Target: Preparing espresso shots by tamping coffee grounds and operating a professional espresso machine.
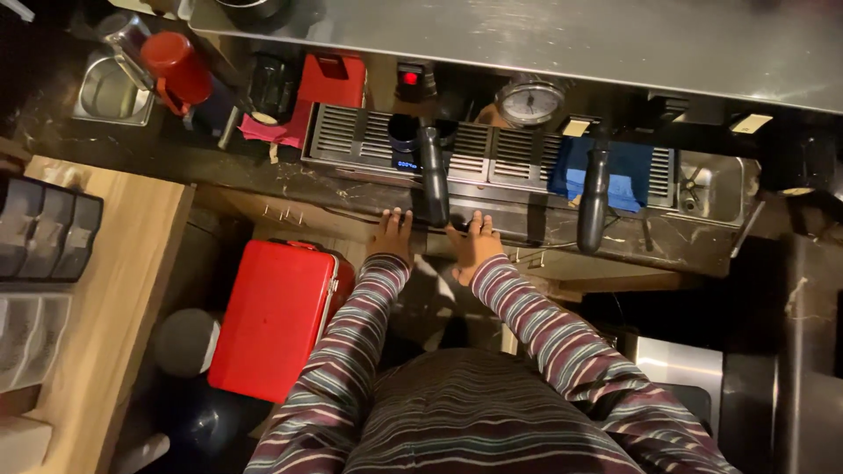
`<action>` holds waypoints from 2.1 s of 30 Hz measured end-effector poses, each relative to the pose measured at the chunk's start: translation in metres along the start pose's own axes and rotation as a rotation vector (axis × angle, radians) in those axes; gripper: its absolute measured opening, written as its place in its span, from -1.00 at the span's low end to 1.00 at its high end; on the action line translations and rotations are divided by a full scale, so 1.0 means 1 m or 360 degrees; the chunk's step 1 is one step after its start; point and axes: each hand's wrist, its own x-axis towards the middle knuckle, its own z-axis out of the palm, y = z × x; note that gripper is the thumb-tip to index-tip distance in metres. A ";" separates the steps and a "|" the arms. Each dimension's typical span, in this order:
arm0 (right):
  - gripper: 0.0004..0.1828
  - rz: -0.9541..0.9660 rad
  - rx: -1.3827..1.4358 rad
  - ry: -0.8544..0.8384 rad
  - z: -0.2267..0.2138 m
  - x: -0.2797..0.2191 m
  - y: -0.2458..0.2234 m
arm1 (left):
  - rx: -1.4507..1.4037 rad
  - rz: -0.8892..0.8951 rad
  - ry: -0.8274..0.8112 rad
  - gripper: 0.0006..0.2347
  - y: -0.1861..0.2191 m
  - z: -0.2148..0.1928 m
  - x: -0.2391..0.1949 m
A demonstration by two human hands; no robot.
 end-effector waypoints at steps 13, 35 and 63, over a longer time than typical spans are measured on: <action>0.29 0.0376 0.0222 -0.0258 -0.023 0.029 -0.035 | 0.0051 0.0261 -0.0144 -0.22 -0.033 0.004 0.023; 0.22 0.0556 0.0113 -0.0207 -0.039 0.018 -0.068 | 0.0238 0.0634 -0.0026 -0.35 -0.063 0.022 0.051; 0.26 0.0452 0.0086 -0.0371 -0.019 0.029 -0.048 | 0.0040 0.0482 -0.0079 -0.34 -0.059 -0.005 0.020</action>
